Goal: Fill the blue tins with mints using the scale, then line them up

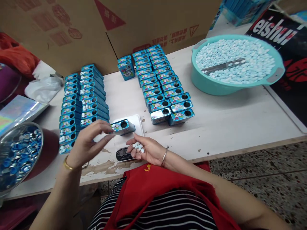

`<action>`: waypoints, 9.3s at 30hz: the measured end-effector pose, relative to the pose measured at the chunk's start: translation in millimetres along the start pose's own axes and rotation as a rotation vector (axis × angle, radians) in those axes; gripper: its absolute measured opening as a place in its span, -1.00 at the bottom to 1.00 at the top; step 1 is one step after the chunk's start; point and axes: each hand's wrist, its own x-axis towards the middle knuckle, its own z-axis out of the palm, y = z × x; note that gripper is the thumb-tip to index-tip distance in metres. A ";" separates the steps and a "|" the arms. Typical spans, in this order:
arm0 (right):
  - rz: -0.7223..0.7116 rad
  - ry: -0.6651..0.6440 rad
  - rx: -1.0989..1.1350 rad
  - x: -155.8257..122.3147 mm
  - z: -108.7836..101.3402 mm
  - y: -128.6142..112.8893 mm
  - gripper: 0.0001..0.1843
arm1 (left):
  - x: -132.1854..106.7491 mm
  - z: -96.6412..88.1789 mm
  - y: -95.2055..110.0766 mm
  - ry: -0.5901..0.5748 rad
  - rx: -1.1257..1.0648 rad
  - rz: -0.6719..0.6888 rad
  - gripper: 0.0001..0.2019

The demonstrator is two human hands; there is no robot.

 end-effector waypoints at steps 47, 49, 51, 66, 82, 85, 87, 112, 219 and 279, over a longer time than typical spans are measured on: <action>-0.049 0.118 0.157 -5.9 -46.1 6.5 -0.84 | -13.1 62.9 4.3 0.142 0.394 -0.058 -0.47; -0.039 0.127 0.153 -4.5 -45.7 6.2 -0.84 | -10.9 57.6 4.6 0.162 0.425 -0.087 -0.41; -0.034 0.151 0.149 -3.4 -45.8 6.1 -0.83 | -6.9 46.5 -0.4 0.125 0.448 -0.110 -0.42; -0.193 0.231 0.130 2.9 -67.5 0.8 -0.59 | 222.8 22.3 -168.1 0.023 0.579 -0.217 -0.69; -0.066 0.250 0.045 -15.1 -62.3 2.6 -0.73 | 12.8 -34.1 -84.1 0.090 0.629 -0.268 -0.71; -0.072 0.203 0.007 -17.1 -56.5 8.9 -0.74 | -32.7 -21.1 -88.7 0.007 0.752 -0.337 -0.75; -0.095 0.170 -0.019 -18.5 -53.5 13.3 -0.74 | -44.3 -10.4 -93.3 -0.007 0.802 -0.355 -0.81; -0.031 0.078 0.320 -42.9 -50.4 21.8 -0.66 | 8.5 67.0 63.8 -0.205 0.270 0.131 -0.77; -0.200 0.090 0.480 15.6 -4.4 -9.0 -0.79 | -18.1 50.6 -5.6 0.288 0.554 0.232 -0.67; -0.229 0.012 -0.448 9.9 43.6 -59.0 -0.73 | -69.2 35.5 -64.5 0.476 -0.329 -0.453 -0.83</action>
